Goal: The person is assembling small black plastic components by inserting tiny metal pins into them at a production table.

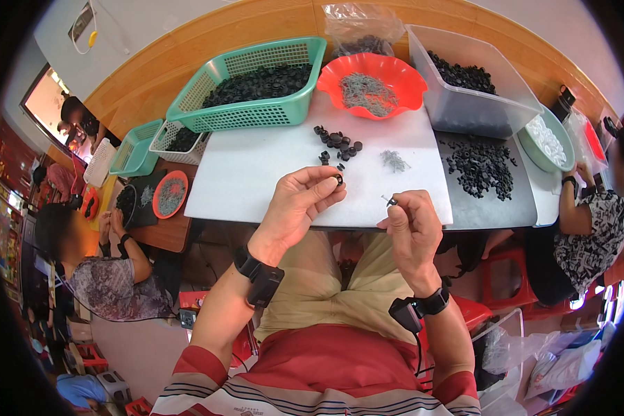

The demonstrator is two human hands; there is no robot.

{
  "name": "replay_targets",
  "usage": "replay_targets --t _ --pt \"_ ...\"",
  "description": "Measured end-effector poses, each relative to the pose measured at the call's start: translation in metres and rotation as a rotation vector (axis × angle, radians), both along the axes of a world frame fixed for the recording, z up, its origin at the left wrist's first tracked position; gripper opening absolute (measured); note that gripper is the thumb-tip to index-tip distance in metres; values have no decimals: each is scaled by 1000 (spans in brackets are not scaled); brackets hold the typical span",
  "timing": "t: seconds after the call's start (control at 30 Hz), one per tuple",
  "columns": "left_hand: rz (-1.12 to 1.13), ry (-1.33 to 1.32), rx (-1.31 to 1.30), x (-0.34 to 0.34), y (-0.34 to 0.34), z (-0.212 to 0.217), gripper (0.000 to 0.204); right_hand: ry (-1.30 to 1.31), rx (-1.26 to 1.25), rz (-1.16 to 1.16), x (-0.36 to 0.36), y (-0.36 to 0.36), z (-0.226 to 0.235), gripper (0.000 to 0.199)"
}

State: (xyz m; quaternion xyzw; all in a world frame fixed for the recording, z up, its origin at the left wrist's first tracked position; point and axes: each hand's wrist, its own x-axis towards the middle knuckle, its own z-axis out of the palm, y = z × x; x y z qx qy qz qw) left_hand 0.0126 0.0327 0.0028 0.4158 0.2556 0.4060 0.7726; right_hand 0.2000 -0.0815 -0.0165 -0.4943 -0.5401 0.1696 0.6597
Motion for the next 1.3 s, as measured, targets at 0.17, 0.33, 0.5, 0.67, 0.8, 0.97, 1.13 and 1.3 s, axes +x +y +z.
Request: replay_targets --t 0.17,0.33,0.5,0.67,0.8,0.97,1.13,1.3 --pt "-33 -17 -21 1 -5 4 20 8 3 22 -3 -1 2 12" --pt "-63 -20 -32 1 -7 4 21 15 12 30 -5 0 0 12" --pt "-103 -67 -68 1 -10 2 21 21 17 41 -6 1 0 12" --pt "-125 -91 -79 3 -13 2 22 15 10 40 -9 2 2 12" --pt "-143 -108 -78 3 -15 1 24 12 30 55 -12 3 2 12" --pt "-176 -118 -80 2 -16 1 24 14 14 63 -14 5 1 13" --pt "-178 -131 -100 3 -18 0 22 -44 -9 40 -14 5 2 14" --pt "-205 -128 -84 3 -20 1 23 -37 -3 54 -16 6 3 15"
